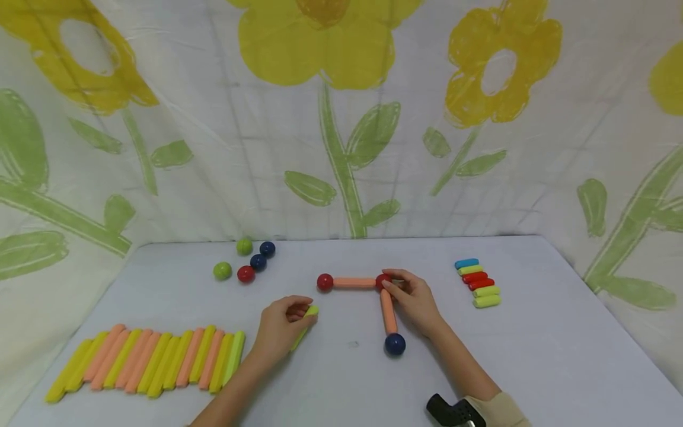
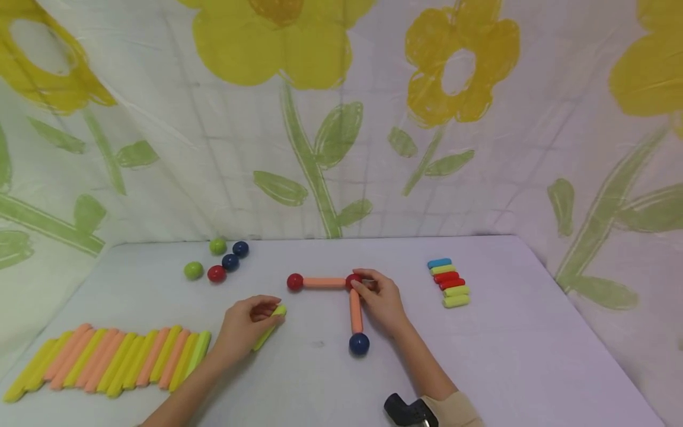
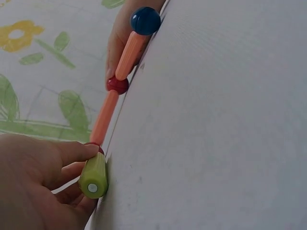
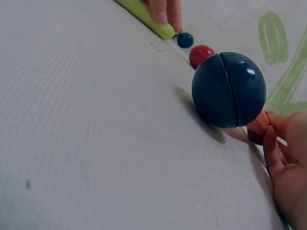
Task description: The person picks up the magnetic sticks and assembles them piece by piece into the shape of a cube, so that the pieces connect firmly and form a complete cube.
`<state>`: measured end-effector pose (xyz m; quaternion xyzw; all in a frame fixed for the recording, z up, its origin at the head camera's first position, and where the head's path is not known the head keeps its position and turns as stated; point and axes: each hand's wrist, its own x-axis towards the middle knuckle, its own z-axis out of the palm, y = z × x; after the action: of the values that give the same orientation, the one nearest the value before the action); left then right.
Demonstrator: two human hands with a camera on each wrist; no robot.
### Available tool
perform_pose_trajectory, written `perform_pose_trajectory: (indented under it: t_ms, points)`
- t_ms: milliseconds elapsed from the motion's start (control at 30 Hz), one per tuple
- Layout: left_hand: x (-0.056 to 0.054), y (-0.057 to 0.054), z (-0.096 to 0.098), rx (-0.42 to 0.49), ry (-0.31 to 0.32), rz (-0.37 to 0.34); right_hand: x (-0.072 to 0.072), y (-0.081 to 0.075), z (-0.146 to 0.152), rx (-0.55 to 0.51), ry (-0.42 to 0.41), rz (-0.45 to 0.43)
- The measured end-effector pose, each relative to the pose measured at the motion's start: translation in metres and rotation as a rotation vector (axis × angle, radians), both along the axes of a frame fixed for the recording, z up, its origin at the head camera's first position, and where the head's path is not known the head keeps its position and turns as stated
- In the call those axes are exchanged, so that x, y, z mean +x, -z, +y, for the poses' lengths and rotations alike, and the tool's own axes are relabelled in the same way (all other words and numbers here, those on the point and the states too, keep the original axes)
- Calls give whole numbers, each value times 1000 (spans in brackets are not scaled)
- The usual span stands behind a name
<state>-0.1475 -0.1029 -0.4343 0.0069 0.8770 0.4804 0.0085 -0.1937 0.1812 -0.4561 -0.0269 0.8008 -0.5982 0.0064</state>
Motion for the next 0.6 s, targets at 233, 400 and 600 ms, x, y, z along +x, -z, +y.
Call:
perform_pose_trajectory:
  t_ms: [233, 400, 600]
  points:
    - [-2, -2, 0, -31, 9, 2, 0, -2, 0, -7, 4, -8]
    - [-8, -4, 4, -9, -1, 18, -1, -2, -1, -13, 2, -8]
    - [-20, 1, 13, 32, -41, 47, -1, 1, 0, -20, -6, -2]
